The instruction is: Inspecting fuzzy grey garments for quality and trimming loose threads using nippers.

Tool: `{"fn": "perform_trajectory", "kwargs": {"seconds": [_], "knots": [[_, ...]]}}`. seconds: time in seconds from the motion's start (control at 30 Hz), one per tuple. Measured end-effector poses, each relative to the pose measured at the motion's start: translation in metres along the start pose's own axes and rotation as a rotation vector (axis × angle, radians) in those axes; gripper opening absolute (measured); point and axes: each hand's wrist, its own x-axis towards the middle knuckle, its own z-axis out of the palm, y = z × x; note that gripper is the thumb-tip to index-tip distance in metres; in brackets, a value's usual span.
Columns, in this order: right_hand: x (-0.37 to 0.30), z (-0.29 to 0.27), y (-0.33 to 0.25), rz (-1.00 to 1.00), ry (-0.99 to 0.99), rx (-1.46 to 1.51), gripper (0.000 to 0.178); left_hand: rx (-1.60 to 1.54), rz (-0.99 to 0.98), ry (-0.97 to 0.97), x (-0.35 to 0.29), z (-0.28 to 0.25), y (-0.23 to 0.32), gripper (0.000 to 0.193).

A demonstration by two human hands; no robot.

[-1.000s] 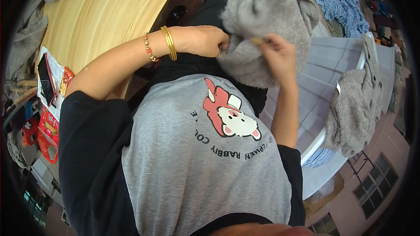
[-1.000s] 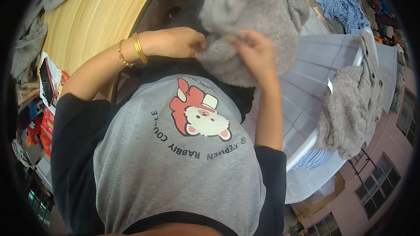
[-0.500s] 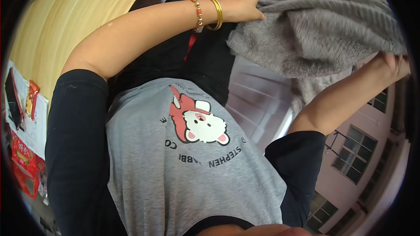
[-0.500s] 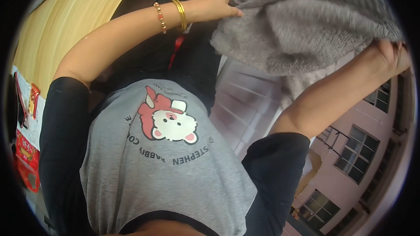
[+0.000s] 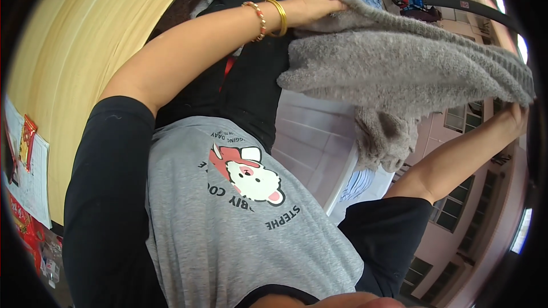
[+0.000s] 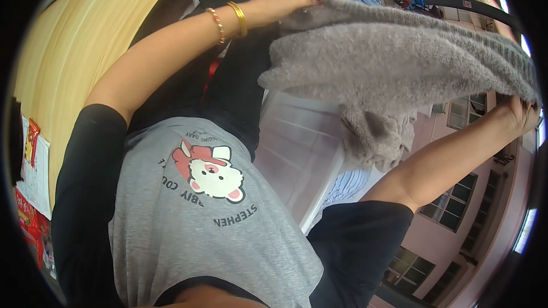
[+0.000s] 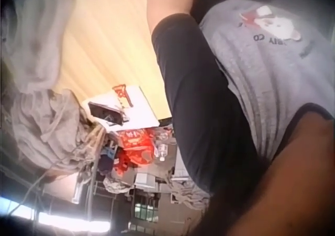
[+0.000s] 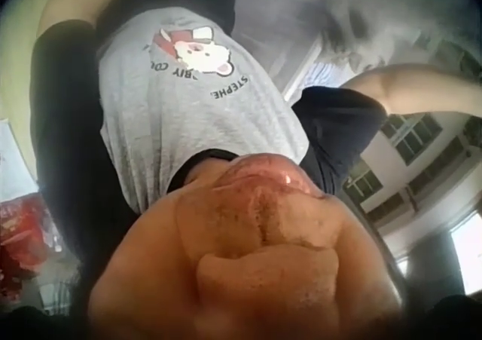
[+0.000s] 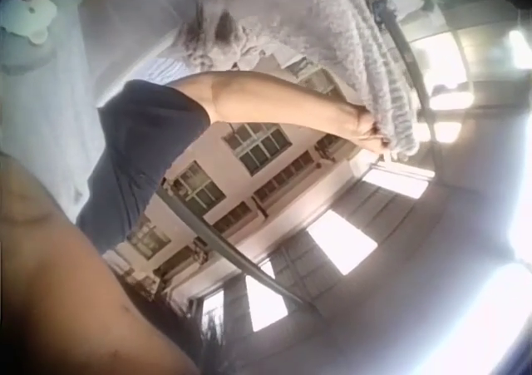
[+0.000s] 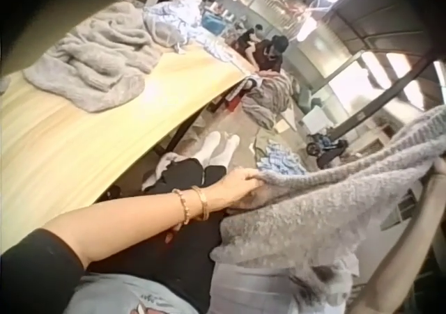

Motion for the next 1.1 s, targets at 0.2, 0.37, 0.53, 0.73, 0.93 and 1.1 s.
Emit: {"fn": "perform_trajectory", "kwargs": {"seconds": [0.2, 0.37, 0.53, 0.73, 0.93, 1.1], "knots": [[0.058, -0.109, -0.051, 0.022, -0.074, -0.125, 0.025, 0.048, -0.223, -0.158, 0.004, -0.02, 0.104, 0.031], [0.024, -0.053, 0.001, -0.134, -0.058, -0.205, 0.033, -0.332, -0.147, -0.272, -0.016, -0.037, 0.209, 0.025], [-0.079, 0.071, 0.026, -0.306, 0.101, -0.477, 0.034, -0.288, 0.07, -0.13, -0.051, -0.01, 0.31, 0.025], [-0.056, 0.018, 0.111, -0.546, -0.202, -0.968, 0.032, -0.093, -0.196, -0.22, -0.05, -0.007, 0.302, 0.027], [-0.182, -0.015, 0.288, 0.064, -0.193, -1.124, 0.034, 0.253, -0.453, -0.234, -0.077, -0.046, 0.18, 0.021], [-0.314, 0.026, 0.348, 0.631, -0.262, -0.266, 0.047, 0.29, -0.628, -0.242, -0.078, -0.047, 0.138, 0.023]]}}
